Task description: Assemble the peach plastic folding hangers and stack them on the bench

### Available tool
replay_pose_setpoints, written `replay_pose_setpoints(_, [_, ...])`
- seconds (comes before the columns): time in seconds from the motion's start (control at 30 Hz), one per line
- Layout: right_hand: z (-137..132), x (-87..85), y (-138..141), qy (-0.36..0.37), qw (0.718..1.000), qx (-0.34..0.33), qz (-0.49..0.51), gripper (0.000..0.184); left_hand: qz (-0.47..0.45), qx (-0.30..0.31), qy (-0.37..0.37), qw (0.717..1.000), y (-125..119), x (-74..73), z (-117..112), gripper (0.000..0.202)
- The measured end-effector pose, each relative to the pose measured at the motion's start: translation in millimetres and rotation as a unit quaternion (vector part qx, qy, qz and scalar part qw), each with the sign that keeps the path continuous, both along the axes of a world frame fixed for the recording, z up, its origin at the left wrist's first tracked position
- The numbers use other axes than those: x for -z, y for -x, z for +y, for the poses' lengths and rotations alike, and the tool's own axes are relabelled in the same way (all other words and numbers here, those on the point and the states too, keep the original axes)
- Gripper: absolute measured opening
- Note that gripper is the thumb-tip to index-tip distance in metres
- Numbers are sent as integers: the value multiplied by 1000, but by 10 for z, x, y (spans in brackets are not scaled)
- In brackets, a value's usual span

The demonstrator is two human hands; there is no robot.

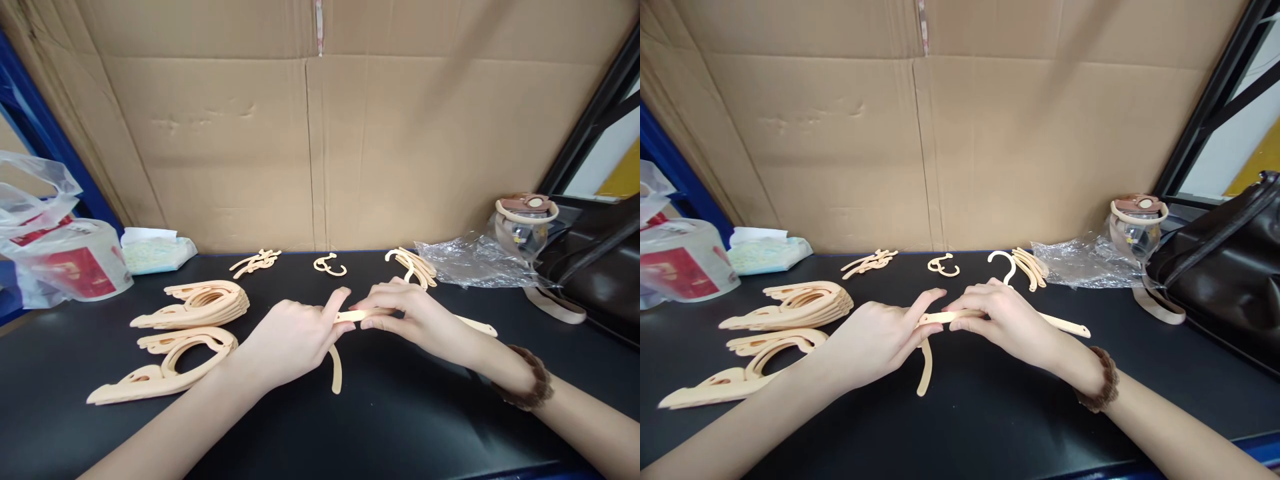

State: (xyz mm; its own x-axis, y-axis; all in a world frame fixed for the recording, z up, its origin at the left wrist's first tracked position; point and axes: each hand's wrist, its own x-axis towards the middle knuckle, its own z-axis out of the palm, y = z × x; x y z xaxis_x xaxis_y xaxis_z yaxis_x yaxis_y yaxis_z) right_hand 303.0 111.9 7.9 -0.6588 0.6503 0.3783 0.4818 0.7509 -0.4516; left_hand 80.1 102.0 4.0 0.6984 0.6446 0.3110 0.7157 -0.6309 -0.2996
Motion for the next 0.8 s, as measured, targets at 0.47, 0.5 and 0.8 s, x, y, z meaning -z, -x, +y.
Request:
replay_pose_setpoints(0.47, [-9,-16,-1,19,999,-18,-35,25,71,25,-52,996,-12,4,-27,41])
replay_pose_setpoints(0.5, [-6,-11,-3,18,999,-17,-40,26,77,30,-54,995,-10,11,-28,41])
replay_pose_setpoints(0.8, [61,-13,-17,-76,993,51,-73,25,-29,-9,37,999,-3,-67,18,24])
